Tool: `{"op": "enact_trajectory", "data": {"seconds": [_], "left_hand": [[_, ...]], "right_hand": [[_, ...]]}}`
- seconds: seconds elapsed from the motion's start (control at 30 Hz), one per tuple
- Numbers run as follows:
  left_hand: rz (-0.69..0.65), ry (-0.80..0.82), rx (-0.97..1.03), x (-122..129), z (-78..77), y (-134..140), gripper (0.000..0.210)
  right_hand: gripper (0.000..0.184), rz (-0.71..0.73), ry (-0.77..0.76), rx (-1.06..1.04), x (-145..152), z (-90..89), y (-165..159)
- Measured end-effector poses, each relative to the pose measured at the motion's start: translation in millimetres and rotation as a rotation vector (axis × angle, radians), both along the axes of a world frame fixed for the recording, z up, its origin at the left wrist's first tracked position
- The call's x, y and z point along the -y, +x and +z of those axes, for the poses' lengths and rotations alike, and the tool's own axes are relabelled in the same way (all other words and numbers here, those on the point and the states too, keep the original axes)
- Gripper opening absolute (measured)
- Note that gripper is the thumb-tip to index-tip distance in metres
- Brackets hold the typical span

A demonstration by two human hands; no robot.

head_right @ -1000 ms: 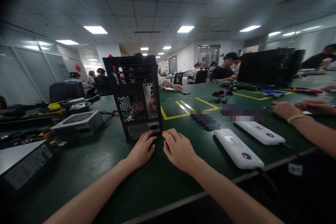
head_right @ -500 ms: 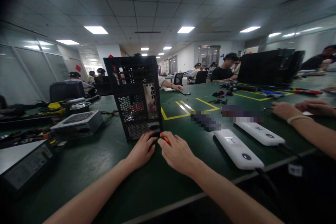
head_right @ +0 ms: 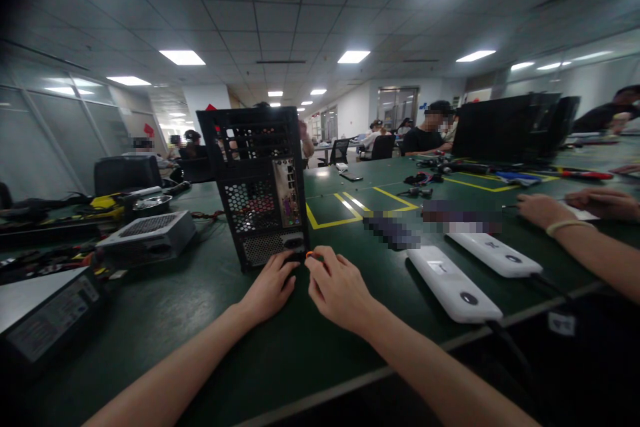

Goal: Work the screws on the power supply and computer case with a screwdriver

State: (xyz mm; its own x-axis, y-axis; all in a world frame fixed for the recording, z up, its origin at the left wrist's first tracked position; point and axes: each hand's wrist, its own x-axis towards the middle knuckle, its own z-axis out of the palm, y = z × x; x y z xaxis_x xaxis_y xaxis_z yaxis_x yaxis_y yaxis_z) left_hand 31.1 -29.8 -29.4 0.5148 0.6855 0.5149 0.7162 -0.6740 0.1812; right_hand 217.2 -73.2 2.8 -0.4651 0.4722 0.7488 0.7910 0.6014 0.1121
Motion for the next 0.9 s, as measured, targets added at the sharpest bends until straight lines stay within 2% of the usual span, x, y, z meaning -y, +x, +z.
{"op": "enact_trajectory", "data": {"seconds": [0.27,0.53,0.7,0.8,0.9], "left_hand": [[0.009,0.026,-0.025,0.9,0.0,-0.1,0.031],[0.003,0.024,-0.008,0.4,-0.3,0.0,0.031],[0.007,0.014,0.000,1.0,0.9,0.0,0.032],[0.006,0.006,0.010,0.6,0.1,0.2,0.032],[0.002,0.011,0.012,0.2,-0.6,0.3,0.032]], "right_hand": [[0.015,0.018,0.092,-0.075,-3.3,-2.5,1.5],[0.018,-0.029,0.038,-0.047,-1.4,-1.6,3.0],[0.021,0.024,-0.008,-0.044,0.8,-1.2,0.3],[0.019,0.055,0.002,0.001,0.4,-1.1,-1.2],[0.014,0.021,0.060,-0.016,-1.2,-1.6,-0.4]]}}
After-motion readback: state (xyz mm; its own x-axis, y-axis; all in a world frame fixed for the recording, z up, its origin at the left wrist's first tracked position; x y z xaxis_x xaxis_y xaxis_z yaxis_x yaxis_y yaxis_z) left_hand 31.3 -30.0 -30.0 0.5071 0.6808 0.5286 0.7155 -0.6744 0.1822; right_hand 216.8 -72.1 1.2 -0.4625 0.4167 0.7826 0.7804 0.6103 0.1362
